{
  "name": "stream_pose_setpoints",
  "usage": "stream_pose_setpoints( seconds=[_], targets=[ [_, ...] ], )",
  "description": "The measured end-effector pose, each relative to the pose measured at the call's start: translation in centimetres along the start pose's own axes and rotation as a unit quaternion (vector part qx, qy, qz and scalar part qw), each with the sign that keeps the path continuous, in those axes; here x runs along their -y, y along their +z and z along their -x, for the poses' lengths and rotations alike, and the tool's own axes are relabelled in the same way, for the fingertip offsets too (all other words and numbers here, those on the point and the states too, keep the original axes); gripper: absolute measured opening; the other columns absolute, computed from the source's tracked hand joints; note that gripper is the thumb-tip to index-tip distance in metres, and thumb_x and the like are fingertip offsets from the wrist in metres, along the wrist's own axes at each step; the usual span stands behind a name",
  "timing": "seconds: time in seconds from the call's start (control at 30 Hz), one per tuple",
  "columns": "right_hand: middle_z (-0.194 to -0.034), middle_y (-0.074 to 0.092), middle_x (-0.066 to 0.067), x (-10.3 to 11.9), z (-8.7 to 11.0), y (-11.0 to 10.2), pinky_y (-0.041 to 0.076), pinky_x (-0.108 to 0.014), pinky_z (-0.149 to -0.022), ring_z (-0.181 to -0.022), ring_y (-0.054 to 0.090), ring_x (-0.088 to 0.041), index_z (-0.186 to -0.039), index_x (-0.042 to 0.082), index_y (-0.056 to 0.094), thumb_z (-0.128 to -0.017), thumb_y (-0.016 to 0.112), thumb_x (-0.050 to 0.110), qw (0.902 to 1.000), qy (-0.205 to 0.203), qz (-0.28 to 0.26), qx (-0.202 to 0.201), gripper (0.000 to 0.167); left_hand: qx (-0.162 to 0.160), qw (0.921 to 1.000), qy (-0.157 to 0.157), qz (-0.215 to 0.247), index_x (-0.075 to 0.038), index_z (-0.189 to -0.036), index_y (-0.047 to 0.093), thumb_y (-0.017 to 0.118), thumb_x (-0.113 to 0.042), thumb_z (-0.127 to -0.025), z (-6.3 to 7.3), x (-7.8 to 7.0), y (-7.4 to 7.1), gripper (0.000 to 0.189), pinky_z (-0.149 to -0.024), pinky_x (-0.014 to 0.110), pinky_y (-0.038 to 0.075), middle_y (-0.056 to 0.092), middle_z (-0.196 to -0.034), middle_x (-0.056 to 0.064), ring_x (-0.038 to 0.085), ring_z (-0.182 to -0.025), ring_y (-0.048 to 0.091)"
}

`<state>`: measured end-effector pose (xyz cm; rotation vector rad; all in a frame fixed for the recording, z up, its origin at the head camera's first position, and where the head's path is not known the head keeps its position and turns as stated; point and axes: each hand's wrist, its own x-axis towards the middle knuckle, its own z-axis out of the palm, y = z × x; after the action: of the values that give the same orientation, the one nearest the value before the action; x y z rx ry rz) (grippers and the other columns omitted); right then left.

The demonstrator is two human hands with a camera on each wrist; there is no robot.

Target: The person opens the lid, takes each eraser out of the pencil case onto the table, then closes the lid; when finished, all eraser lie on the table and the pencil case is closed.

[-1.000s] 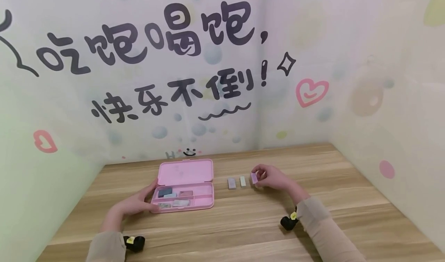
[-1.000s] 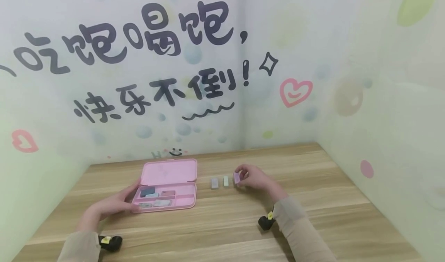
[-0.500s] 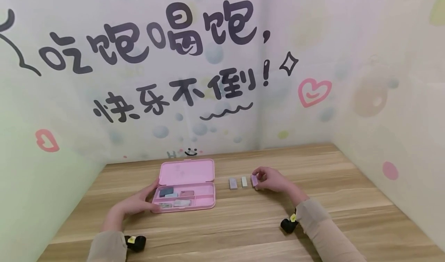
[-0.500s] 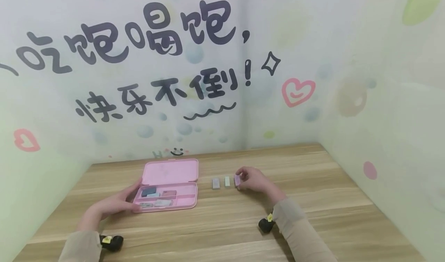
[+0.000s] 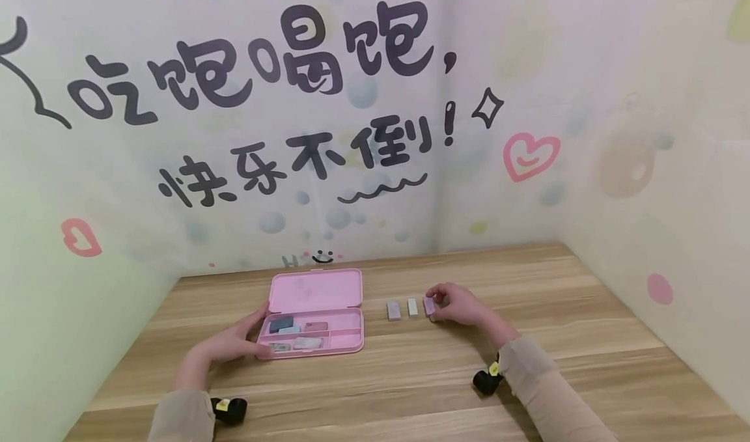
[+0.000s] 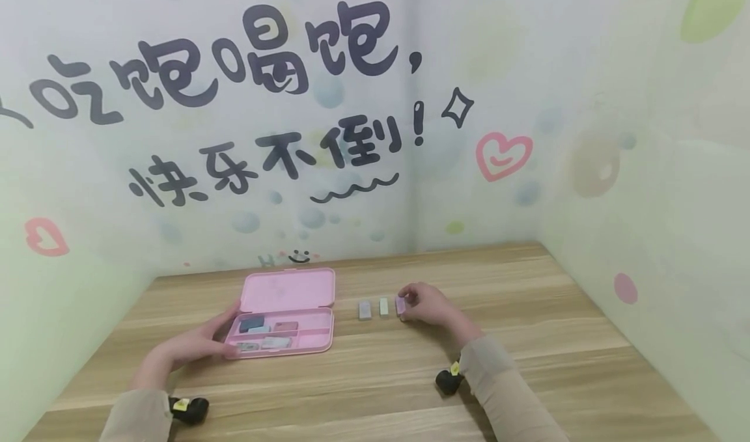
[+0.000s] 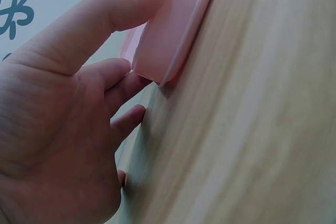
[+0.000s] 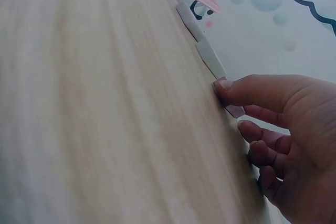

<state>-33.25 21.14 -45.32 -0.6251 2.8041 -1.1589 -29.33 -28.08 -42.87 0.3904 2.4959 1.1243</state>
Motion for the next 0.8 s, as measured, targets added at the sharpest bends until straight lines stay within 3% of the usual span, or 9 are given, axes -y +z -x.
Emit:
stream_pose_setpoints(
  seconds=[0.23,0.4,0.57,0.8],
  targets=[
    [-0.096,0.059,-0.007,0.7,-0.2,-0.5,0.046,-0.035,-0.073,-0.083,0.054,-0.018,-0.117,0.001,0.062,-0.076,0.079,0.014,1.0000,-0.006,0.000,0.005,0.047,-0.003,0.9999,0.011,-0.007,-0.012,-0.156,0.003,0.079,-0.029,-0.078,0.1,0.0,-0.1,0.111,-0.107,0.068,0.012,0.002,-0.157,0.028,0.050,-0.141,0.004],
    [-0.101,0.059,-0.008,2.9,-1.0,-0.9,0.046,-0.034,-0.065,-0.073,0.052,-0.017,-0.121,0.006,0.062,-0.083,0.074,0.016,0.9998,-0.001,0.012,0.017,0.041,-0.003,1.0000,0.004,-0.002,-0.013,-0.157,0.003,0.079,-0.031,-0.078,0.1,0.2,0.0,0.111,-0.107,0.068,0.012,0.003,-0.158,0.026,0.049,-0.141,0.005],
    [-0.106,0.060,-0.005,6.1,-3.1,-0.4,0.047,-0.034,-0.066,-0.080,0.053,-0.018,-0.123,0.011,0.064,-0.085,0.073,0.019,0.9958,-0.031,0.032,0.080,0.040,-0.005,1.0000,0.004,0.001,-0.012,-0.156,0.004,0.079,-0.030,-0.077,0.3,0.2,0.0,0.111,-0.107,0.068,0.012,0.003,-0.158,0.027,0.049,-0.141,0.004],
    [-0.110,0.062,-0.003,9.5,-6.2,1.9,0.047,-0.034,-0.075,-0.090,0.055,-0.016,-0.124,0.016,0.065,-0.085,0.074,0.017,0.9806,-0.077,0.027,0.178,0.040,-0.005,0.9999,0.015,0.001,-0.011,-0.156,0.005,0.079,-0.028,-0.077,0.2,0.1,0.0,0.110,-0.108,0.067,0.011,0.003,-0.158,0.027,0.048,-0.141,0.004]
  ],
)
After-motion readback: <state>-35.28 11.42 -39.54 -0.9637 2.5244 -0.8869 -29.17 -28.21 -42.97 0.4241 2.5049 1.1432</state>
